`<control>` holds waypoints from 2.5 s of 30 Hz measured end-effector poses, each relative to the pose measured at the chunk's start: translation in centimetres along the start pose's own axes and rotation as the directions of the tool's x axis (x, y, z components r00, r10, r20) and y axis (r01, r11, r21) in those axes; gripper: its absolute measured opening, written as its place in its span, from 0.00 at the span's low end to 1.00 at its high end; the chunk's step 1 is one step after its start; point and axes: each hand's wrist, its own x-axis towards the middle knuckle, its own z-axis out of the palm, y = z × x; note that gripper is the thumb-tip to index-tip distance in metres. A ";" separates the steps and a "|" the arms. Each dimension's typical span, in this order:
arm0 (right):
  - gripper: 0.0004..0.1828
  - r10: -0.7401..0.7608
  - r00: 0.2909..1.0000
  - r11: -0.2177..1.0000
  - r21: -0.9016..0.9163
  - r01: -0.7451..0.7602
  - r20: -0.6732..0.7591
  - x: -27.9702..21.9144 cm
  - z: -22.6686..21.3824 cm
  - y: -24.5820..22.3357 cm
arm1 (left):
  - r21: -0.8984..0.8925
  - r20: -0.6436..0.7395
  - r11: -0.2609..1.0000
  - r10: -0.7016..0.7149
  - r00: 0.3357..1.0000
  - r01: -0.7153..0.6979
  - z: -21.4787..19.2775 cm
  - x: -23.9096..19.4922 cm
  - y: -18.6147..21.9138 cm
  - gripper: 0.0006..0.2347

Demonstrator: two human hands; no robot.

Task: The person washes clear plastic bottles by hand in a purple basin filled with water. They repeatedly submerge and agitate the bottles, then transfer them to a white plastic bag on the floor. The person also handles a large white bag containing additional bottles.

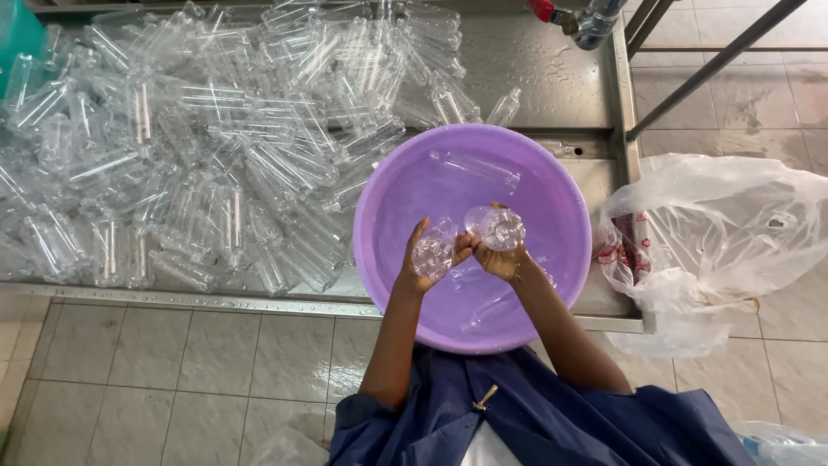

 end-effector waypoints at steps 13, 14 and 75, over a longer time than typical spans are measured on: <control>0.46 -0.105 0.993 0.995 0.000 0.105 0.059 1.0 0.8 2.2 | 0.053 -0.025 0.998 -0.043 0.999 0.044 0.7 0.4 2.4 0.22; 0.45 -0.149 0.988 0.989 -0.003 0.149 0.043 0.7 1.5 2.8 | 0.041 -0.028 0.996 -0.082 0.996 0.084 1.1 0.3 2.6 0.20; 0.37 -0.732 0.681 0.171 -0.972 0.164 -0.013 -0.3 4.3 8.1 | 0.357 -0.105 0.706 0.681 0.725 -0.612 -14.9 -11.4 48.3 0.29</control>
